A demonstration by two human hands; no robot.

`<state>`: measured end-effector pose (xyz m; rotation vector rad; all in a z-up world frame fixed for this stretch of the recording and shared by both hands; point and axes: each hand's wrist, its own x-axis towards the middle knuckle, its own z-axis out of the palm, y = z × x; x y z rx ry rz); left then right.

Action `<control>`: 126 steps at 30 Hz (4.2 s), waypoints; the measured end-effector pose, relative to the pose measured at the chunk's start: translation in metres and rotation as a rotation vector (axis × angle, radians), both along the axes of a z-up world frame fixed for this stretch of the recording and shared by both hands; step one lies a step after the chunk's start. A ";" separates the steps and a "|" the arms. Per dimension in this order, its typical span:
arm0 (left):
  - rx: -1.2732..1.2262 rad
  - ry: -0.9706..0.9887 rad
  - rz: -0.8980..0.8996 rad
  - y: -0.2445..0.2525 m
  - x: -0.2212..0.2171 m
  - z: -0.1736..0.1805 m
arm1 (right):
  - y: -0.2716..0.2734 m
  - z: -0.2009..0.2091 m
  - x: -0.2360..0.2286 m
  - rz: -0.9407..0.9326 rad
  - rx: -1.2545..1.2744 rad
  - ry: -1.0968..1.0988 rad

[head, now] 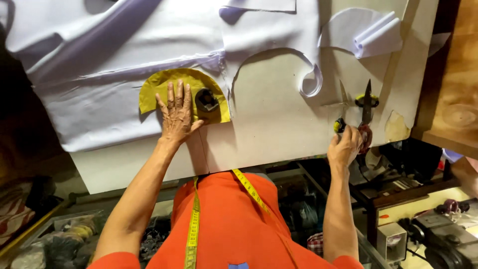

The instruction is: The person places a yellow paper pattern on a white fabric and secures it with a weight. They then use scissors to cut the fabric along the pattern's edge. After cutting, the person removes the pattern and hands the cut fabric piece to another person at a sewing machine.

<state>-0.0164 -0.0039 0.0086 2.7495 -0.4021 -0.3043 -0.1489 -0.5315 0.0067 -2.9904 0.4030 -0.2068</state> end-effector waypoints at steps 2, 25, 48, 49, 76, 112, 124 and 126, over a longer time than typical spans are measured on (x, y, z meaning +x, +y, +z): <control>0.007 -0.015 0.008 0.001 -0.007 -0.004 | -0.013 -0.012 -0.003 -0.007 -0.029 0.009; 0.118 -0.286 -0.191 -0.066 -0.094 -0.026 | -0.027 -0.023 0.008 -0.084 0.135 -0.166; -0.255 -0.111 0.231 -0.013 -0.165 0.033 | -0.056 -0.011 -0.011 -0.138 -0.025 -0.223; -0.248 -0.115 0.248 -0.012 -0.168 0.033 | -0.056 -0.013 -0.014 -0.121 -0.017 -0.224; 0.343 -0.389 -0.003 -0.011 -0.116 -0.014 | -0.002 0.074 -0.033 -0.462 0.844 0.083; -0.692 0.456 1.109 -0.029 -0.058 0.026 | 0.199 0.036 0.032 0.276 0.167 0.339; -0.735 0.460 1.194 -0.043 -0.055 0.016 | 0.309 0.034 0.174 0.783 0.570 0.108; -0.697 0.439 1.171 -0.042 -0.057 0.009 | 0.323 0.032 0.177 0.826 0.370 0.182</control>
